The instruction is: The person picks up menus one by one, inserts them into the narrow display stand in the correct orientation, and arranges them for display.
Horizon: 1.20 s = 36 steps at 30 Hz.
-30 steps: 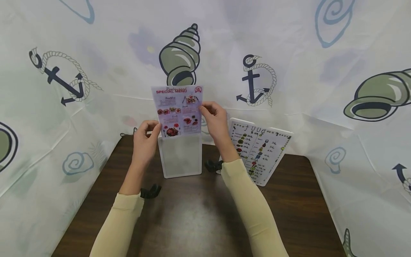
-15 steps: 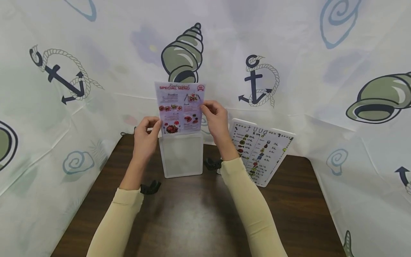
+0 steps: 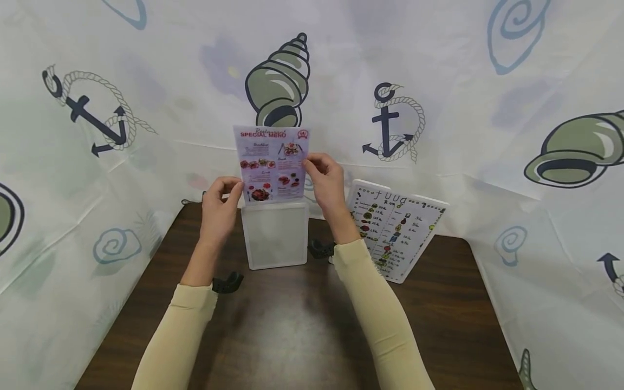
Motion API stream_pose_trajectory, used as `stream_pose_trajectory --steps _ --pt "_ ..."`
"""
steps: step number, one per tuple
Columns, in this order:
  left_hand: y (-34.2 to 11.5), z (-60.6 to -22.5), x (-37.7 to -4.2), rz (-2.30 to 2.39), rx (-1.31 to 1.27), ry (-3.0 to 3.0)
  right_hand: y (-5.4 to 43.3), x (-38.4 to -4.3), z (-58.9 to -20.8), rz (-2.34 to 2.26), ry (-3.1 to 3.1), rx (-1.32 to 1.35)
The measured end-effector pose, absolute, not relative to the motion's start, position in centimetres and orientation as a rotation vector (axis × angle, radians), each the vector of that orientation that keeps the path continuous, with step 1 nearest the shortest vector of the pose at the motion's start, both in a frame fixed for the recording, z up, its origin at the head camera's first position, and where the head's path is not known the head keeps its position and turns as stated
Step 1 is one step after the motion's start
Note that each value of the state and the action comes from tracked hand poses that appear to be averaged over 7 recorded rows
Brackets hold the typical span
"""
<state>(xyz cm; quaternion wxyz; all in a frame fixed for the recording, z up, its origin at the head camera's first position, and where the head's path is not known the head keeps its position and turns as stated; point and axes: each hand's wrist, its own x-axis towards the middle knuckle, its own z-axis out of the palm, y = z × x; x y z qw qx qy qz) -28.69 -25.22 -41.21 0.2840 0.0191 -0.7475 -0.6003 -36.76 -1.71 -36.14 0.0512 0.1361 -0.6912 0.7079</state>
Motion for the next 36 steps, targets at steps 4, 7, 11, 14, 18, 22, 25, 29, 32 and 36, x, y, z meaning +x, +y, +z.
stream_pose_trajectory --steps 4,7,11,14,18,22,25,29,32,36 --pt "-25.72 -41.30 -28.55 -1.623 0.067 -2.008 -1.65 -36.85 -36.39 2.149 -2.095 0.403" --pt "-25.93 -41.44 -28.54 -1.645 0.058 -2.053 -1.54 -36.93 -36.46 2.144 -2.088 0.400" --pt "-26.01 -41.50 -28.59 -1.666 0.040 -2.139 -1.49 -36.94 -36.40 2.142 -2.104 0.399" --pt "-26.00 -41.36 -28.55 -1.678 0.038 -2.177 -1.47 -36.91 -36.28 2.138 -2.110 0.393" --pt "-26.06 -41.31 -28.46 -1.678 0.048 -2.191 -1.43 -36.91 -36.30 2.139 -2.118 0.382" --pt "-26.07 -41.59 -28.54 -1.673 0.054 -2.197 -1.43 -36.98 -36.55 2.153 -2.130 0.374" --pt "-26.02 -41.82 -28.75 -1.670 0.054 -2.193 -1.36 -37.02 -36.61 2.159 -2.129 0.375" --pt "-25.98 -41.93 -29.00 -1.667 0.046 -2.178 -1.28 -37.07 -36.44 2.148 -2.123 0.377" --pt "-25.96 -41.89 -29.04 -1.663 0.035 -2.174 -1.27 -37.17 -36.39 2.140 -2.122 0.374" --pt "-25.97 -42.04 -29.05 -1.656 0.039 -2.182 -1.36 -37.28 -36.47 2.142 -2.127 0.370"
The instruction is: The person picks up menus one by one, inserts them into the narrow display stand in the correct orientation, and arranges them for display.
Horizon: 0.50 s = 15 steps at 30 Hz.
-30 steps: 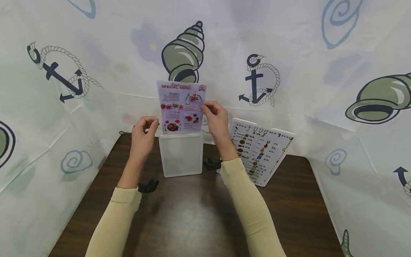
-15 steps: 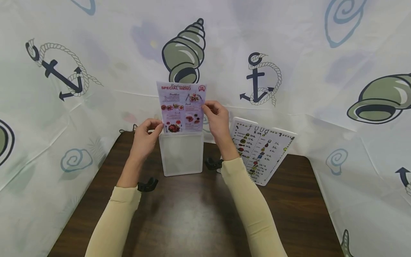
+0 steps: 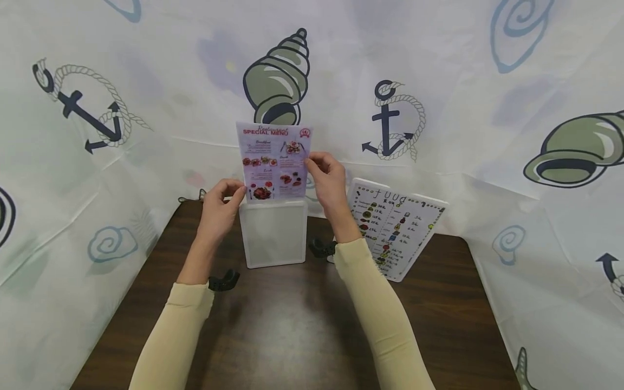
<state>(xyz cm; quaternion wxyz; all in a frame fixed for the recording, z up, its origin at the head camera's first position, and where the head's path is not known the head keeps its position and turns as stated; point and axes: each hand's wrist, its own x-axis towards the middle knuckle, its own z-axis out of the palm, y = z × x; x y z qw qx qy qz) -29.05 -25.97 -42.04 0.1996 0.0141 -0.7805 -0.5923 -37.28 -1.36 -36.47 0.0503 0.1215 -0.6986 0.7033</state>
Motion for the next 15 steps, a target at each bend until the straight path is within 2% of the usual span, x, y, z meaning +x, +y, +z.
stream_pose_trajectory --steps 15 --pt "-25.94 -42.54 -29.18 -1.659 0.047 -2.146 -1.70 -37.50 -36.62 2.135 -2.131 0.371"
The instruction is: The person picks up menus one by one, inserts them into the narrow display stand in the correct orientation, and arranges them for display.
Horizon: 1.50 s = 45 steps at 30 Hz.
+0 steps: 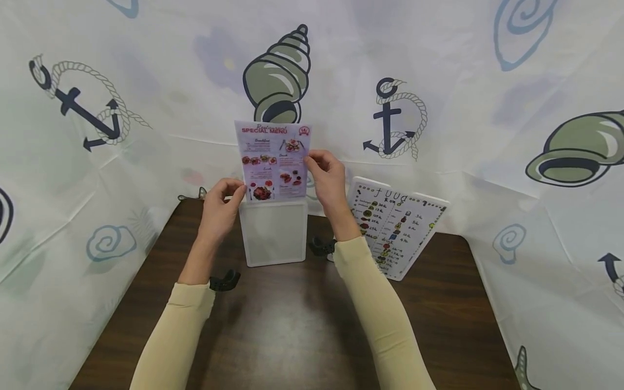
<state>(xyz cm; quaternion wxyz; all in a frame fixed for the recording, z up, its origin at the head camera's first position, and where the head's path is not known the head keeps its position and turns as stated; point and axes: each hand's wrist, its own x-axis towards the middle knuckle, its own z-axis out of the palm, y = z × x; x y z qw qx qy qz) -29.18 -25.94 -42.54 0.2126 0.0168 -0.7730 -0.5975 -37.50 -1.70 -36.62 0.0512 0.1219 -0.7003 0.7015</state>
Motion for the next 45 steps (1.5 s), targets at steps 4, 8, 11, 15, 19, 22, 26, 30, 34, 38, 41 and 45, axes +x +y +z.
stream_pose_trajectory --steps 4,8,11,15,19,22,26,30,34,38,41,45 --pt "-25.9 -42.6 -29.2 -1.666 0.049 -2.123 -1.9 -37.4 -36.5 2.137 -2.124 0.375" --pt "-25.9 -42.8 -29.3 -1.663 0.044 -2.116 -2.0 -37.3 -36.4 2.131 -2.123 0.389" --pt "-25.9 -43.0 -29.3 -1.661 0.044 -2.115 -2.0 -37.4 -36.5 2.138 -2.119 0.389" --pt "-25.9 -43.2 -29.4 -1.657 0.052 -2.120 -2.0 -37.5 -36.7 2.150 -2.118 0.392" --pt "-26.1 -43.2 -29.5 -1.657 0.056 -2.119 -2.2 -37.6 -36.6 2.162 -2.100 0.408" --pt "-26.3 -43.1 -29.5 -1.658 0.060 -2.115 -2.5 -37.7 -36.5 2.173 -2.089 0.408" --pt "-26.4 -43.2 -29.4 -1.659 0.072 -2.109 -2.9 -37.8 -36.6 2.176 -2.095 0.396" --pt "-26.5 -43.5 -29.3 -1.655 0.071 -2.109 -3.2 -37.9 -36.8 2.165 -2.078 0.403" --pt "-26.5 -43.7 -29.3 -1.664 0.053 -2.099 -3.4 -37.9 -36.9 2.154 -2.048 0.424" --pt "-26.6 -44.1 -29.4 -1.692 0.042 -2.075 -3.8 -37.8 -36.9 2.167 -2.037 0.425" --pt "-26.7 -44.3 -29.4 -1.715 0.047 -2.062 -4.1 -37.8 -36.8 2.179 -2.031 0.425" --pt "-26.9 -44.5 -29.4 -1.729 0.060 -2.050 -4.6 -37.7 -36.8 2.172 -2.027 0.449"
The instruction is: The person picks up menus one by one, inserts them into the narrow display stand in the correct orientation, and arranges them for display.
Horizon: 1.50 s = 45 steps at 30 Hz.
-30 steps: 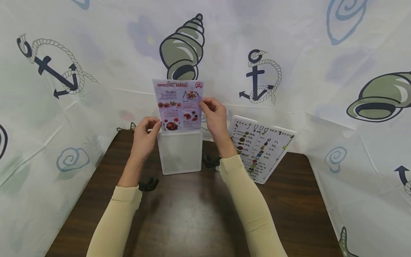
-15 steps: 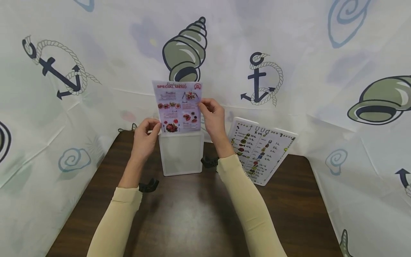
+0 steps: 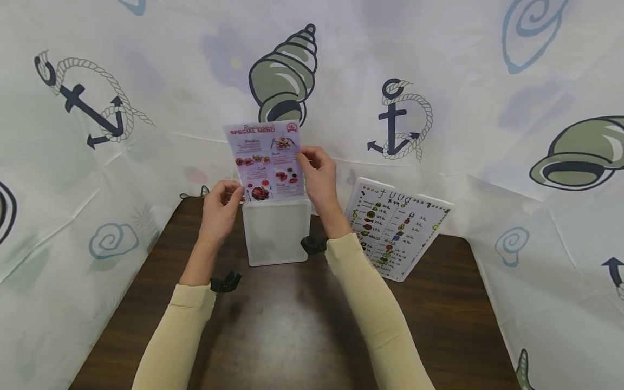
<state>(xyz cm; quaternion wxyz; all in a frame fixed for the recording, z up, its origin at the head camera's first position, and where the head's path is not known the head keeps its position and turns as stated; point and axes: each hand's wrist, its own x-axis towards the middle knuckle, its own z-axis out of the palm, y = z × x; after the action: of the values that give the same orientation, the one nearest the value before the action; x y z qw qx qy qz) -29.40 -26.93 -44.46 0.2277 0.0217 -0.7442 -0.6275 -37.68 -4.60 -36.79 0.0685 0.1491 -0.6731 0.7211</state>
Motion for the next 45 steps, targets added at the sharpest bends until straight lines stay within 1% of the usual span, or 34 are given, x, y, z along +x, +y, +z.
stream_pose_trajectory --steps 16,24,27,35,45 --pt "-26.8 -44.3 -29.6 -1.735 0.114 -2.064 -4.7 -37.8 -37.0 2.143 -2.013 0.455" --pt "-25.9 -42.0 -28.1 -1.720 0.128 -2.089 -4.3 -37.7 -37.6 2.172 -2.004 0.459" --pt "-25.8 -41.6 -27.9 -1.711 0.115 -2.094 -4.1 -37.6 -37.9 2.179 -2.017 0.435" --pt "-26.5 -42.8 -29.7 -1.714 0.095 -2.060 -3.8 -37.6 -38.7 2.196 -2.030 0.411" --pt "-26.6 -42.0 -30.6 -1.683 0.008 -2.046 -3.6 -37.4 -39.4 2.214 -2.025 0.399"
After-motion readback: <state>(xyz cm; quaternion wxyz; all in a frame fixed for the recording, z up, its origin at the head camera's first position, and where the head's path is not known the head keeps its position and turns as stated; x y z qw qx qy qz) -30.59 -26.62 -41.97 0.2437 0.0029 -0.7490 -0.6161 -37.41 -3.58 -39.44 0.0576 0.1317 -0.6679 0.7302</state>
